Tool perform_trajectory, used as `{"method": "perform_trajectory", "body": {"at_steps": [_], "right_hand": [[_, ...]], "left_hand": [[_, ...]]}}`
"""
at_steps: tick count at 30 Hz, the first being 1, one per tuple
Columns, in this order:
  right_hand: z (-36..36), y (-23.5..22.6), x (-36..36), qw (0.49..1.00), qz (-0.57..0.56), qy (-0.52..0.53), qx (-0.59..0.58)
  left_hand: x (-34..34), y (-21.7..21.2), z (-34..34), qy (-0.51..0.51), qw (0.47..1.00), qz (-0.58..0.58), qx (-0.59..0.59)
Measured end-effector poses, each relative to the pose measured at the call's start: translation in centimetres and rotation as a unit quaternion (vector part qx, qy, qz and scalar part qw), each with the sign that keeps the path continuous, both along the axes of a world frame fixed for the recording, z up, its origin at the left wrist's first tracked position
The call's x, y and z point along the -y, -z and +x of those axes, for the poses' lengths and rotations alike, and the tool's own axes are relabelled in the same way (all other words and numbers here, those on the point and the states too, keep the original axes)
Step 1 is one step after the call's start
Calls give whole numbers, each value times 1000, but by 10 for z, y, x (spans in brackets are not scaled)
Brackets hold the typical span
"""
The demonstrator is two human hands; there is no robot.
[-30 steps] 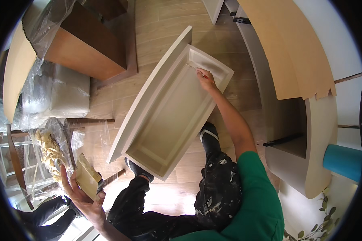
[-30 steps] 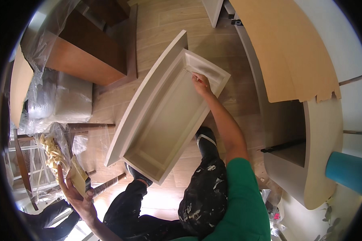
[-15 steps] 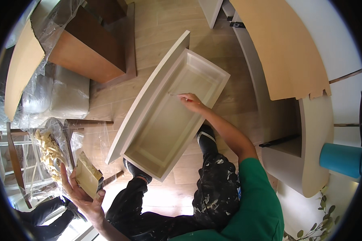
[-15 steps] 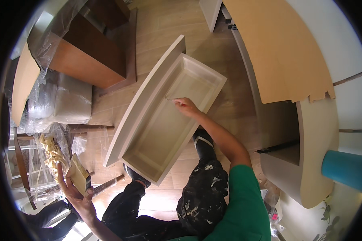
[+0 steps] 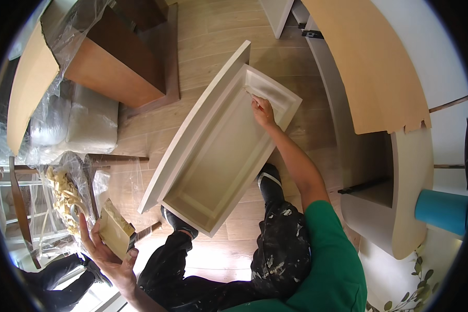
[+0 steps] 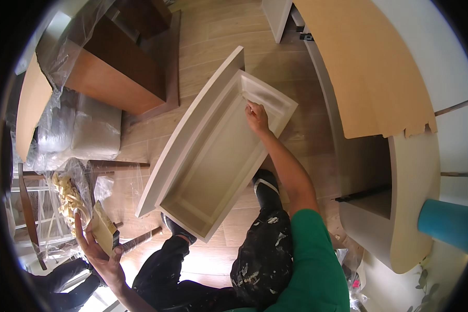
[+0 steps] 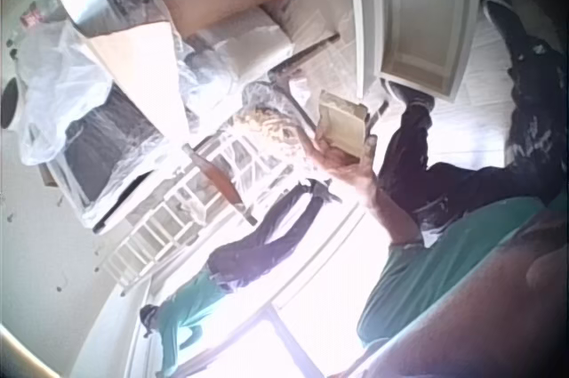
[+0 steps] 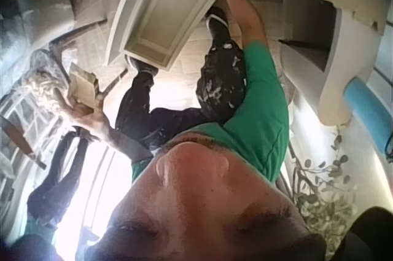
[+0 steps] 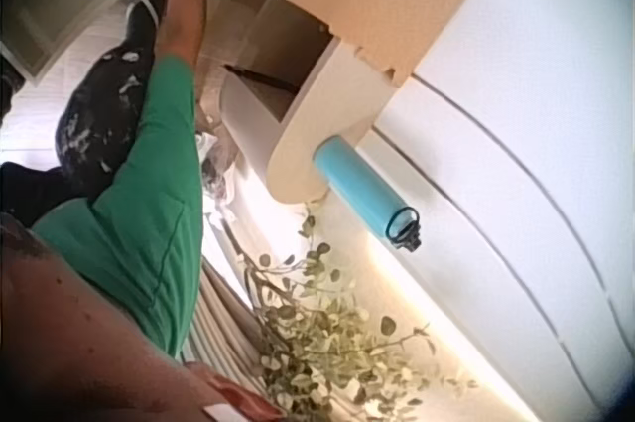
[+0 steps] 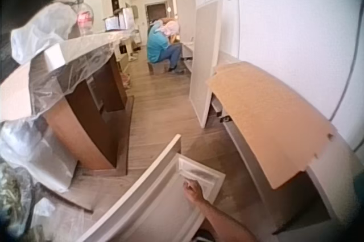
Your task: The person paints the interior and edges of a small wooden cabinet or drawer using a brush and a small container of white paint.
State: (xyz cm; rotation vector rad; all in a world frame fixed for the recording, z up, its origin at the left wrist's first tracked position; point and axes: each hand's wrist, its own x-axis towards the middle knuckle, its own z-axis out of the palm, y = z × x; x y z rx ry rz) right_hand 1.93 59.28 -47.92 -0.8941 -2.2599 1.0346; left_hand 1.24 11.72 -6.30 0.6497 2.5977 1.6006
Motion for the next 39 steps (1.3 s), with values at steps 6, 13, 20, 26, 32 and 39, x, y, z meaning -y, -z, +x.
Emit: {"method": "perform_trajectory", "body": {"at_steps": [6, 13, 20, 26, 32, 39], "right_hand": [[-8, 16, 25, 989, 70, 70, -114], [-21, 32, 18, 989, 55, 70, -114], [-22, 15, 25, 994, 1, 81, -73], [-23, 11, 22, 990, 50, 80, -105], [-23, 11, 15, 993, 44, 73, -81], [22, -59, 52, 978, -171, 83, -84]], "left_hand": [[-1, -1, 1, -9, 1000, -1, 10], [-3, 2, -1, -12, 1000, -6, 2], [1, 4, 1, -6, 1000, -13, 6], [-1, 3, 0, -2, 1000, -15, -4], [2, 3, -1, 5, 1000, -9, -2], [0, -1, 10, 22, 996, 64, 55]]}}
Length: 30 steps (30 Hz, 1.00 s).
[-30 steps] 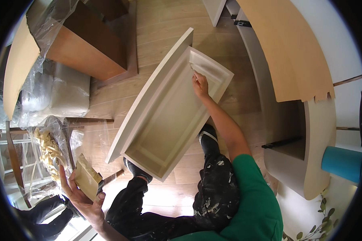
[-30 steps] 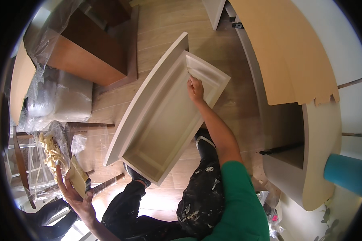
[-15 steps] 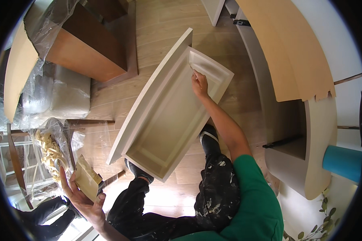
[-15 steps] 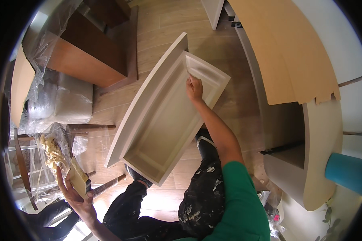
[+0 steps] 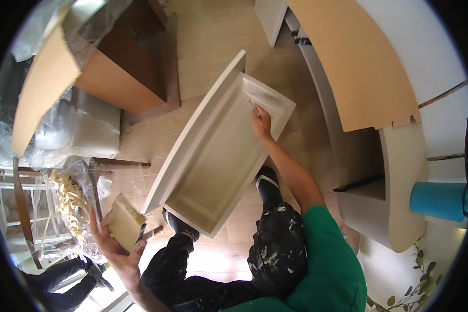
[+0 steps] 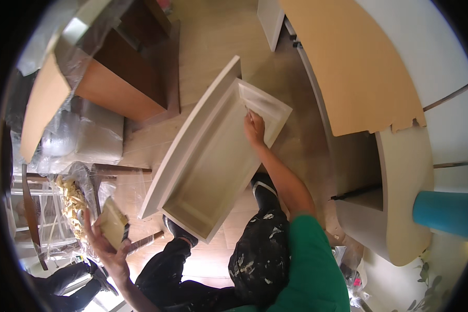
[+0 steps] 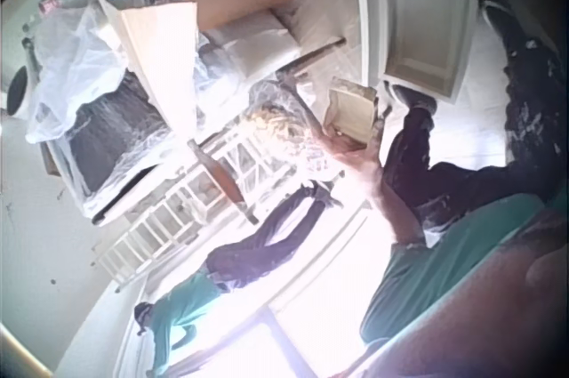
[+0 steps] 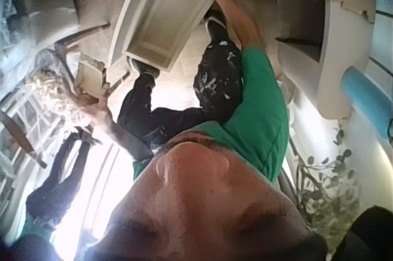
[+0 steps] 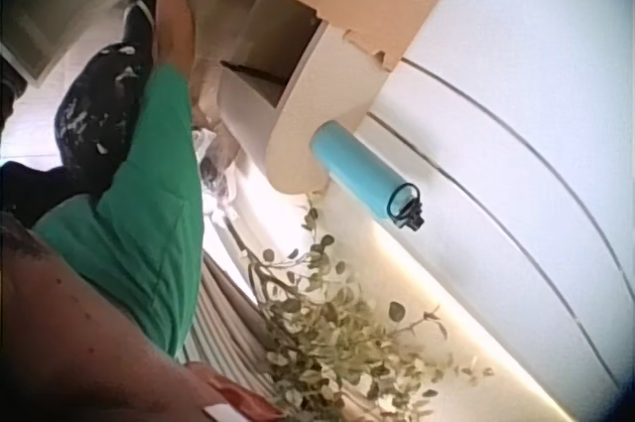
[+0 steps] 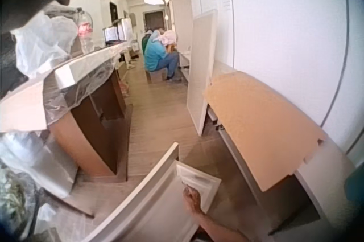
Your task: The person paints the interior and edges of a small wooden cabinet or drawer using a brush and a small container of white paint.
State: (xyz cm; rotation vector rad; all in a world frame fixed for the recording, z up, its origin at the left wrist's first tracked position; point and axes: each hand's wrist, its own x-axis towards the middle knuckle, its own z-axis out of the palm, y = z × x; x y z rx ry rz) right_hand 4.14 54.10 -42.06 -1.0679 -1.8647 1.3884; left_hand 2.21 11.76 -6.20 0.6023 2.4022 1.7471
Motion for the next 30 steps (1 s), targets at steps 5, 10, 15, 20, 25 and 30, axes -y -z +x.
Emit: {"method": "perform_trajectory", "body": {"at_steps": [5, 10, 15, 20, 25, 30], "right_hand": [[68, -119, 69, 976, -56, -30, -209], [165, -300, 102, 964, -53, -154, -211], [197, -426, 131, 914, -65, -338, -214], [188, -475, 156, 899, 78, -426, -61], [173, -495, 184, 894, 95, -431, 76], [172, -491, 187, 882, 86, -460, 43]], "left_hand": [[7, -10, 5, 72, 995, 55, 42], [5, -5, 16, 136, 989, 41, 30], [7, -17, 37, 190, 982, 13, -2], [9, -31, 52, 230, 973, 2, -3], [10, -30, 59, 258, 966, 33, -4], [11, -28, 60, 265, 963, 45, -10]]}}
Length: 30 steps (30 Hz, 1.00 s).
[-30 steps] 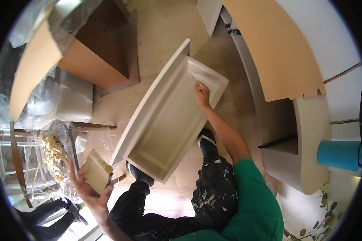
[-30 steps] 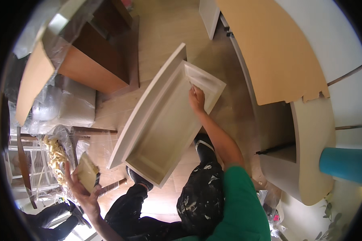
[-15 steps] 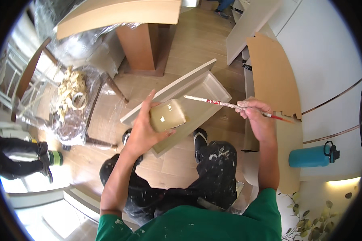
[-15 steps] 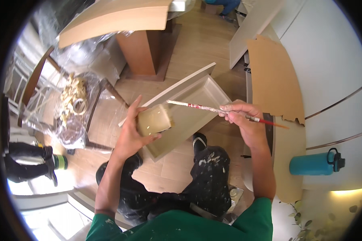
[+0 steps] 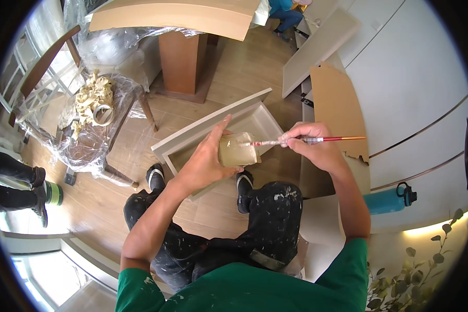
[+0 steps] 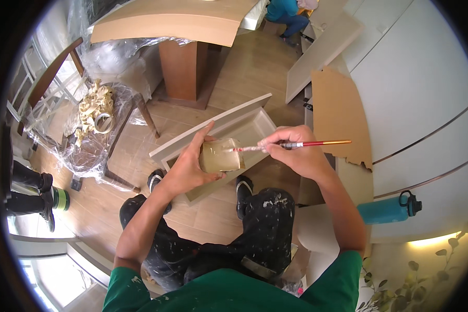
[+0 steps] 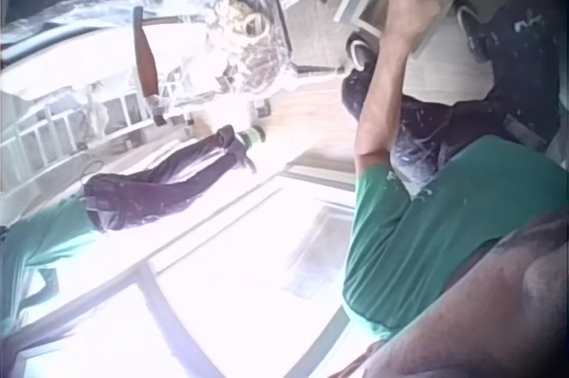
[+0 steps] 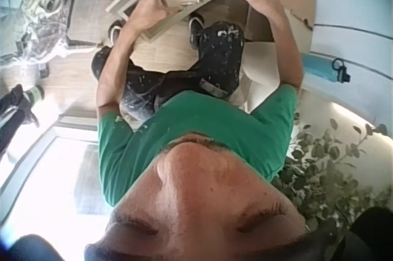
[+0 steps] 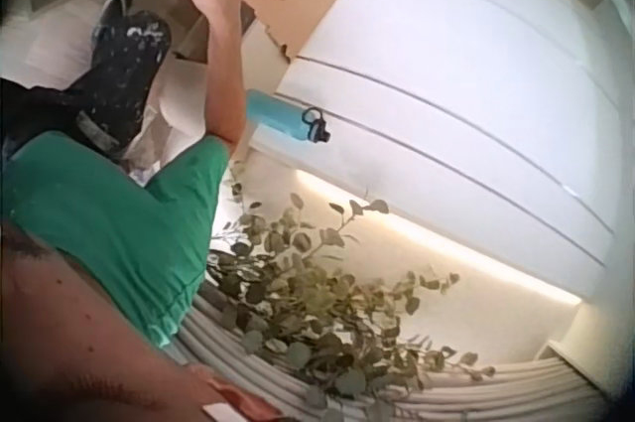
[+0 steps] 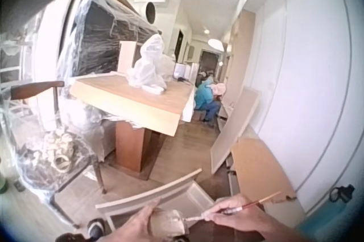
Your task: The person paints the interior and edges of a small wooden cabinet or drawer using a brush and a small container of white paint.
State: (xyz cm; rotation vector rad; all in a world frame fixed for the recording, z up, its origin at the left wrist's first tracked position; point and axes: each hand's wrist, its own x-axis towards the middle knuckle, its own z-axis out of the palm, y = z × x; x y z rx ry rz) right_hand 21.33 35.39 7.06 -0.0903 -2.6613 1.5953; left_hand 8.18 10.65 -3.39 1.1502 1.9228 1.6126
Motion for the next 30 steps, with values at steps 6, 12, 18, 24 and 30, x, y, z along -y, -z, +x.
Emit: {"method": "perform_trajectory", "body": {"at_steps": [6, 12, 18, 24, 30], "right_hand": [[9, -17, -18, 999, 6, -16, -33], [15, -30, -30, 998, 5, -43, -44], [22, -39, -37, 998, 17, -38, -37], [25, -47, -36, 998, 45, -34, -24], [32, -36, -45, 996, 31, -38, -79]], "left_hand": [[1, -6, 1, -2, 1000, 6, 0], [2, -12, -7, 1, 1000, 15, 1], [2, -14, -8, 1, 1000, -1, -6], [0, -14, -7, -11, 1000, -3, 14], [6, -14, -12, -30, 999, 10, -7]]}}
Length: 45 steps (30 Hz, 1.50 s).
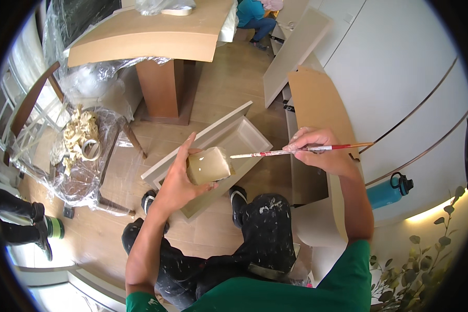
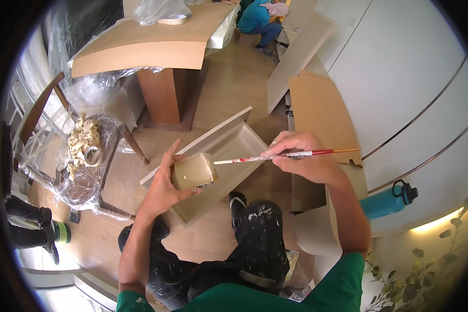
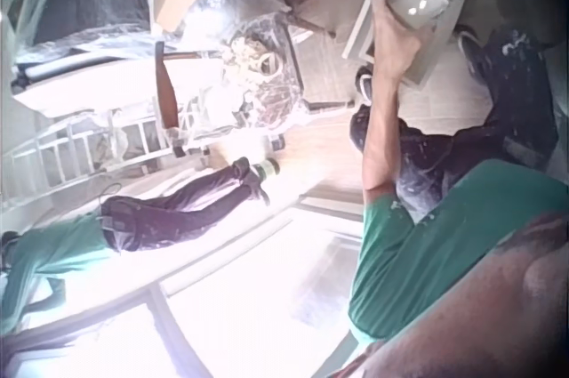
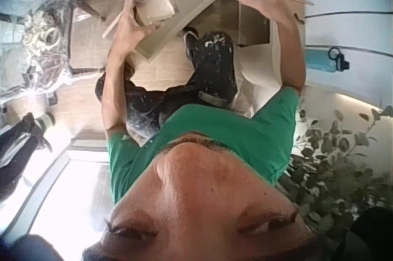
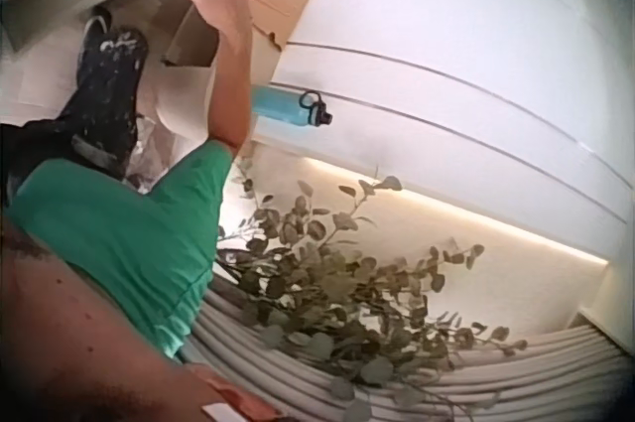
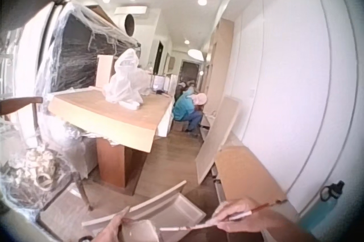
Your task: The person paints the interior and edges of a small wooden cabinet or drawer using a brush and a small container of white paint.
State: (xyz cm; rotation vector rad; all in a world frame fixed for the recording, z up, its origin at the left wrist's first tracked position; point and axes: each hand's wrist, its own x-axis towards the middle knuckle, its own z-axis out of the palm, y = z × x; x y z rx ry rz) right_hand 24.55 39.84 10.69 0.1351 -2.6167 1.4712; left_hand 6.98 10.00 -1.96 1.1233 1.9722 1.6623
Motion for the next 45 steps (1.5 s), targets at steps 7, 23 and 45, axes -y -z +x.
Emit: {"method": "perform_trajectory", "body": {"at_steps": [7, 23, 45], "right_hand": [[19, 61, -11, 977, -164, 135, -28], [-98, 404, -79, 928, 149, 228, -254], [-213, 559, -169, 918, 282, 273, -54]], "left_hand": [[11, 0, -7, -49, 998, -10, 23], [9, 14, -23, -104, 990, -14, 99], [1, 38, -34, -258, 964, -54, 26]]}}
